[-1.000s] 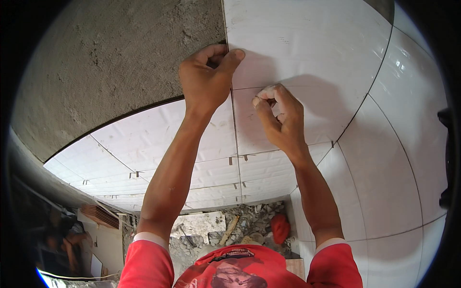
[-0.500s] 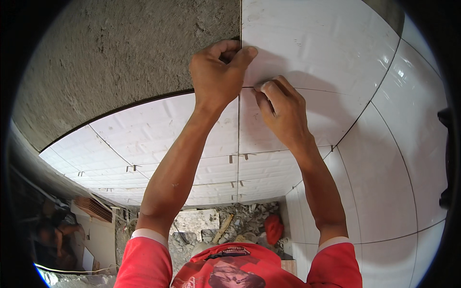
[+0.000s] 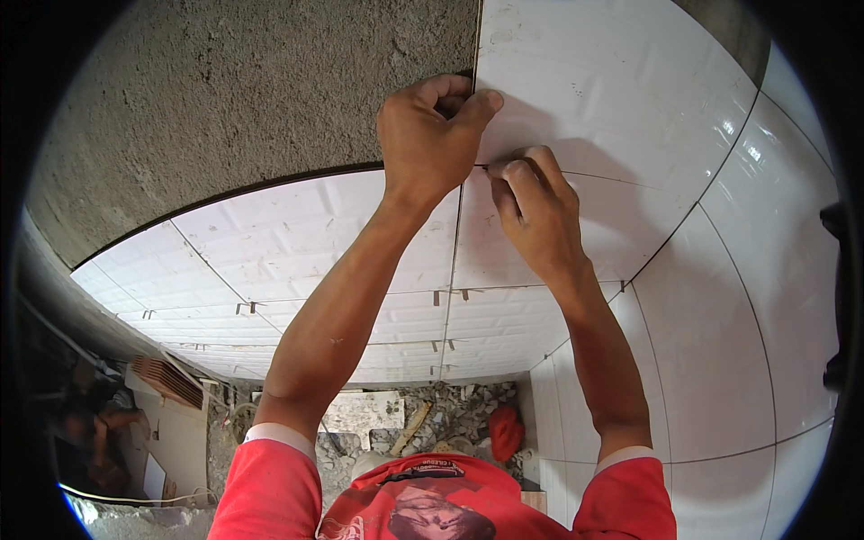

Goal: The person spreads cement onto the back of a white ceramic tile using a trowel, then positions the tile on a wall and presses it into place. The person inserts tile spacers between tiles to maintain even gaps.

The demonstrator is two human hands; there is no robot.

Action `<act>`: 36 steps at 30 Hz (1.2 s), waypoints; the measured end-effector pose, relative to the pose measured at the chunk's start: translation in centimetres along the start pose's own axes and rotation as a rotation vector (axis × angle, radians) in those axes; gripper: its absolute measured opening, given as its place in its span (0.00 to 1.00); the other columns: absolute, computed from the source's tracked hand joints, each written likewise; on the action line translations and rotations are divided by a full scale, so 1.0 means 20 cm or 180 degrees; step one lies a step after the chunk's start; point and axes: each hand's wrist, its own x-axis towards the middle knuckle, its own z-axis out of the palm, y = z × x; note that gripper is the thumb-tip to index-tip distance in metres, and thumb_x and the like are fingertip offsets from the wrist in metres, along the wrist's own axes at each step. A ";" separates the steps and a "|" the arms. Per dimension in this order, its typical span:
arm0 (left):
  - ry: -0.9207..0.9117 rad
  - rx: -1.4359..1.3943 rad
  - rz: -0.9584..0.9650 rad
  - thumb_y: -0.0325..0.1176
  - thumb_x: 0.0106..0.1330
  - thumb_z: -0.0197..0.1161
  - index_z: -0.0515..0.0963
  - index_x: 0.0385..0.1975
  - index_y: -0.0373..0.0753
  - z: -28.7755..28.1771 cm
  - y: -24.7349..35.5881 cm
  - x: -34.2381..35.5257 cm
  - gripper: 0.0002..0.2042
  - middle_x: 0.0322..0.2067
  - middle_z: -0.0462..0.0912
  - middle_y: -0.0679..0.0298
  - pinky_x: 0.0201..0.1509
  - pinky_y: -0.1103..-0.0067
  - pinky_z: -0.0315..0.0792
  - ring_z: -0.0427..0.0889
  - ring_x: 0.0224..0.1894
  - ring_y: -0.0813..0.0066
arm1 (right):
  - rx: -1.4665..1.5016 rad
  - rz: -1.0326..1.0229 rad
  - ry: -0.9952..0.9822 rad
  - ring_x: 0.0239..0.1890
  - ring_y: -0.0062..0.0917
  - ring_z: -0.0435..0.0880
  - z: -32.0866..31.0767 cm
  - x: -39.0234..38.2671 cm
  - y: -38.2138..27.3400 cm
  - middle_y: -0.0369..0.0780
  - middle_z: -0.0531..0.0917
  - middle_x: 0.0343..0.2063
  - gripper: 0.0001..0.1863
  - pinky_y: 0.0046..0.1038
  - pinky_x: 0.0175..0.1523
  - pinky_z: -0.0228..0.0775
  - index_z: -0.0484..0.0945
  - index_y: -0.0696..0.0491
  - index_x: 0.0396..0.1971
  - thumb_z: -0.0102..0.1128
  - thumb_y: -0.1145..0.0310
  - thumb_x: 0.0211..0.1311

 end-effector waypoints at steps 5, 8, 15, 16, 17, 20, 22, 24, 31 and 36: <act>0.0028 0.0035 0.0078 0.39 0.62 0.76 0.87 0.37 0.30 0.00 -0.01 0.01 0.16 0.22 0.84 0.66 0.23 0.85 0.67 0.75 0.21 0.87 | -0.0288 -0.0185 -0.0172 0.33 0.31 0.83 -0.01 0.02 -0.02 0.39 0.73 0.35 0.09 0.33 0.34 0.80 0.76 0.55 0.31 0.66 0.82 0.53; 0.0020 0.0044 0.0080 0.39 0.61 0.76 0.87 0.38 0.30 0.00 0.00 0.00 0.16 0.23 0.86 0.65 0.25 0.84 0.69 0.77 0.22 0.86 | -0.0534 -0.0172 -0.0303 0.34 0.31 0.83 -0.02 0.05 -0.07 0.40 0.72 0.34 0.07 0.32 0.35 0.81 0.78 0.56 0.32 0.65 0.80 0.54; 0.0110 0.0065 0.0077 0.38 0.58 0.74 0.87 0.34 0.31 0.00 0.02 -0.01 0.14 0.22 0.86 0.60 0.28 0.78 0.76 0.82 0.21 0.76 | -0.1059 0.0187 -0.0982 0.37 0.35 0.84 -0.02 0.12 -0.17 0.45 0.74 0.35 0.05 0.33 0.37 0.85 0.80 0.60 0.33 0.61 0.80 0.55; 0.0121 0.0080 0.0116 0.38 0.58 0.74 0.87 0.34 0.31 0.00 0.02 -0.01 0.14 0.22 0.87 0.60 0.28 0.78 0.76 0.82 0.21 0.76 | -0.1100 0.0134 -0.0968 0.37 0.36 0.84 -0.02 0.13 -0.18 0.46 0.74 0.36 0.05 0.33 0.37 0.85 0.80 0.60 0.32 0.61 0.81 0.55; 0.0104 0.0082 0.0053 0.38 0.58 0.74 0.88 0.34 0.31 0.00 0.02 -0.01 0.14 0.22 0.87 0.60 0.28 0.78 0.76 0.82 0.21 0.76 | -0.1066 0.0229 -0.1075 0.37 0.36 0.84 -0.02 0.13 -0.19 0.46 0.75 0.36 0.05 0.33 0.38 0.85 0.80 0.61 0.33 0.61 0.81 0.55; 0.0056 0.0048 -0.0075 0.38 0.58 0.74 0.88 0.34 0.32 0.00 0.01 0.00 0.14 0.22 0.87 0.60 0.28 0.77 0.76 0.82 0.21 0.76 | -0.0941 0.0258 -0.1055 0.38 0.36 0.84 -0.03 0.13 -0.19 0.46 0.75 0.37 0.05 0.34 0.41 0.85 0.80 0.61 0.33 0.61 0.80 0.56; 0.0007 0.0010 -0.0110 0.38 0.58 0.74 0.88 0.34 0.32 -0.01 0.01 0.00 0.14 0.22 0.87 0.61 0.28 0.77 0.76 0.82 0.21 0.76 | -0.0822 0.0325 -0.1047 0.39 0.37 0.84 -0.04 0.12 -0.18 0.45 0.75 0.37 0.05 0.35 0.44 0.84 0.80 0.60 0.34 0.62 0.79 0.58; -0.0051 0.0045 -0.0035 0.38 0.58 0.74 0.88 0.34 0.32 -0.02 0.01 0.00 0.14 0.21 0.86 0.61 0.28 0.77 0.76 0.82 0.21 0.76 | -0.0653 0.0369 -0.0898 0.40 0.39 0.84 -0.05 0.09 -0.17 0.45 0.75 0.38 0.06 0.38 0.46 0.82 0.80 0.59 0.36 0.64 0.77 0.59; -0.0367 0.0385 0.0052 0.42 0.61 0.75 0.87 0.38 0.30 -0.07 0.03 0.02 0.18 0.23 0.87 0.63 0.23 0.86 0.69 0.78 0.21 0.86 | -0.0522 0.0758 -0.0789 0.40 0.36 0.83 -0.06 0.05 -0.15 0.41 0.80 0.41 0.13 0.36 0.42 0.77 0.80 0.55 0.43 0.70 0.75 0.58; -0.0192 -0.0611 -0.0542 0.47 0.65 0.71 0.86 0.39 0.33 -0.19 0.07 -0.05 0.20 0.21 0.81 0.65 0.25 0.83 0.67 0.75 0.20 0.82 | -0.0576 0.0478 -0.0448 0.43 0.37 0.83 -0.15 0.04 -0.25 0.42 0.80 0.41 0.18 0.38 0.46 0.78 0.80 0.54 0.49 0.72 0.71 0.58</act>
